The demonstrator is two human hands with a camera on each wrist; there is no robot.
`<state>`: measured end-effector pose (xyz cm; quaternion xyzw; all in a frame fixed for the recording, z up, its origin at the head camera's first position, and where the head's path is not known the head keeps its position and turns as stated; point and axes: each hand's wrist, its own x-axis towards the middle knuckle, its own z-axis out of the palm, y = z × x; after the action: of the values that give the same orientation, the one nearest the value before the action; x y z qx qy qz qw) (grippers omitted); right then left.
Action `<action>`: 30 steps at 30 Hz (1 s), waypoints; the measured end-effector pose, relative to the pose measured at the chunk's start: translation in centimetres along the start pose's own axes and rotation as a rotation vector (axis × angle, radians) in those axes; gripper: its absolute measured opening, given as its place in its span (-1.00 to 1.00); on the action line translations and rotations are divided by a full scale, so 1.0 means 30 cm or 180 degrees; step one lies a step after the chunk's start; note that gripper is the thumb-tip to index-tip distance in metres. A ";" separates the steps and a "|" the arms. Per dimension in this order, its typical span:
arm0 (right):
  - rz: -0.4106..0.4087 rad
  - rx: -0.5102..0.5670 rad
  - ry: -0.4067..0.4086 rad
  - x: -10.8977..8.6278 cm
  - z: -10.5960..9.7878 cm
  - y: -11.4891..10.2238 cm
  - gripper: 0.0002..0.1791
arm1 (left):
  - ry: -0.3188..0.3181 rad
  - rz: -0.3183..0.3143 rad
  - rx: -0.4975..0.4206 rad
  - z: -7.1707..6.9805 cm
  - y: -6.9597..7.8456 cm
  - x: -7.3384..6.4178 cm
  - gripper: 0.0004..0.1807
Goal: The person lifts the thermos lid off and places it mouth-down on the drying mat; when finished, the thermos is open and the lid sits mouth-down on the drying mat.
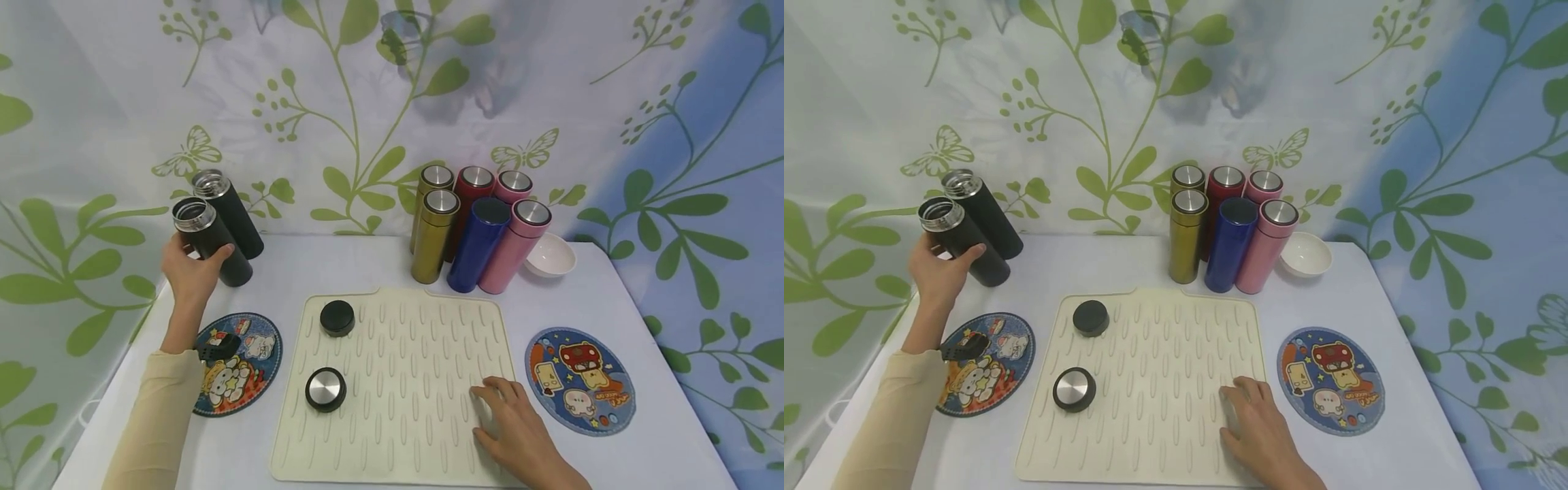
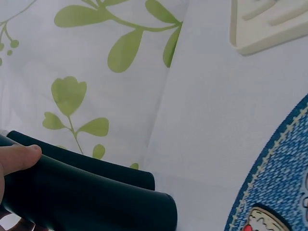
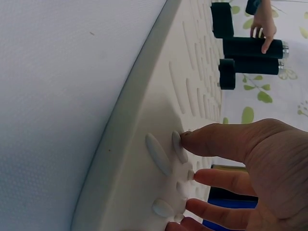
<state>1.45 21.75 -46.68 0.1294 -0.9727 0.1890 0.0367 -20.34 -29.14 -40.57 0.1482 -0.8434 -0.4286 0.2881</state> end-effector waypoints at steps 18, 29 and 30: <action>0.0029 -0.0058 -0.0057 0.004 -0.002 0.000 -0.37 | -0.0306 -0.0285 0.0067 -0.014 -0.014 0.035 -0.22; 0.0036 -0.0011 -0.0051 0.009 -0.002 -0.001 -0.37 | -0.0386 -0.0365 0.0105 -0.026 -0.020 0.060 -0.22; 0.0036 -0.0020 -0.0040 0.009 -0.003 -0.001 -0.36 | -0.0381 -0.0371 0.0098 -0.025 -0.017 0.062 -0.22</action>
<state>1.19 21.71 -46.55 0.1250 -0.9742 0.1854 0.0300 -21.33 -30.84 -39.96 0.1756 -0.8556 -0.4397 0.2094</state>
